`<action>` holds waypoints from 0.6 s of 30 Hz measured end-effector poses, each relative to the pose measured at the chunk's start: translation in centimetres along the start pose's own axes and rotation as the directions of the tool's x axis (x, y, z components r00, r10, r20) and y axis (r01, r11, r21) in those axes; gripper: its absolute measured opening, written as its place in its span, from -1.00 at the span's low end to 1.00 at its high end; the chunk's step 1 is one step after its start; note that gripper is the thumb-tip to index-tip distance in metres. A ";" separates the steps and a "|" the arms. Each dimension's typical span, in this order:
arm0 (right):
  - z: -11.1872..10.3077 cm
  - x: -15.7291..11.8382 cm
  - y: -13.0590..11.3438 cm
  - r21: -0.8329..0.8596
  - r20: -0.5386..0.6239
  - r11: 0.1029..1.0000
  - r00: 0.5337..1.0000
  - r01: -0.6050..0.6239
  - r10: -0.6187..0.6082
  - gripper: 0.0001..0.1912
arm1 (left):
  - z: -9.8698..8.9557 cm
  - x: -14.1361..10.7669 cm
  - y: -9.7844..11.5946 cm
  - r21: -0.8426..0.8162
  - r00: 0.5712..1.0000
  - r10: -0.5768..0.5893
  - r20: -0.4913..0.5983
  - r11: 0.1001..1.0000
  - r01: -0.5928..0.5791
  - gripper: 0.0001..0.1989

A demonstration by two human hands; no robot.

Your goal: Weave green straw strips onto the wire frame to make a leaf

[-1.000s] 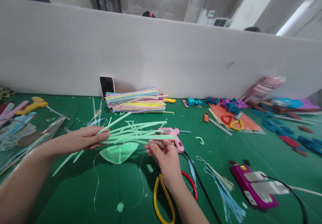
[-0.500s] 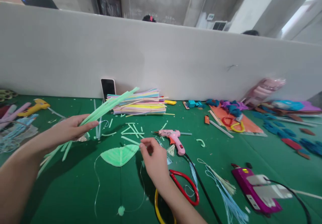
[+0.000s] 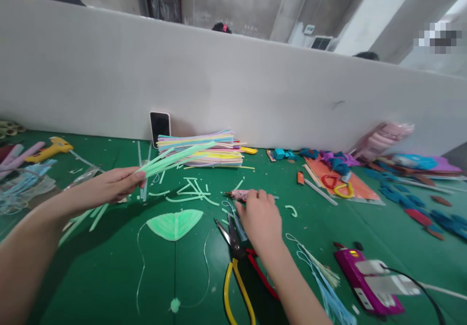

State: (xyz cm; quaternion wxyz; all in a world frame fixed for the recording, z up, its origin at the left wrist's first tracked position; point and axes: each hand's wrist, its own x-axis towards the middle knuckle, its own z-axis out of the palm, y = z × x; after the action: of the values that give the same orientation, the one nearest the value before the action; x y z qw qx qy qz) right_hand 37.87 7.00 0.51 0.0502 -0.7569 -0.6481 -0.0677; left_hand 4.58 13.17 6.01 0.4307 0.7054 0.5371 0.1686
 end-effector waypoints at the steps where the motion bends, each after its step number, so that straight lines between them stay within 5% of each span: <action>1: 0.4 -0.4 1.2 -0.069 0.037 0.995 0.997 -0.065 0.068 -0.71 | 0.1 0.0 0.0 -0.025 1.000 -0.009 0.014 1.000 0.009 -0.55; 4: 2.2 -1.1 3.8 -0.084 0.147 0.987 0.978 -0.137 0.148 -0.74 | 0.4 0.0 0.3 -0.096 0.995 -0.033 0.094 0.994 0.042 -0.58; 9: 3.8 -0.4 5.4 -0.056 0.097 0.984 0.980 -0.168 0.173 -0.76 | 0.4 -0.1 0.5 -0.121 0.977 0.030 0.212 0.993 -0.005 -0.64; 13: 2.6 0.0 4.7 -0.026 -0.018 0.985 0.985 -0.173 0.173 -0.68 | 0.3 -0.3 0.6 -0.116 0.964 0.043 0.262 0.993 -0.012 -0.68; 15: 1.8 -0.4 2.9 0.206 -0.072 0.974 0.991 -0.093 0.110 -0.64 | 0.3 -0.4 0.7 -0.122 0.957 0.055 0.285 0.992 -0.021 -0.69; 16: 1.5 -0.8 1.6 0.434 -0.051 0.899 0.995 -0.052 0.082 -0.63 | 0.4 -0.4 0.8 -0.129 0.954 0.061 0.295 0.991 -0.024 -0.70; 18: 0.9 -1.8 -1.5 0.821 0.099 0.567 0.994 -0.059 -0.039 -0.57 | 0.8 -0.4 1.1 -0.155 0.946 0.073 0.316 0.988 -0.025 -0.70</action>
State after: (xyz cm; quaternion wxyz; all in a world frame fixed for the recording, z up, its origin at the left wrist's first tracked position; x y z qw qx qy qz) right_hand 36.17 5.63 -0.69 0.3625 -0.6528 -0.6025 0.2819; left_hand 5.66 12.37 6.54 0.5594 0.7024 0.4281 0.1023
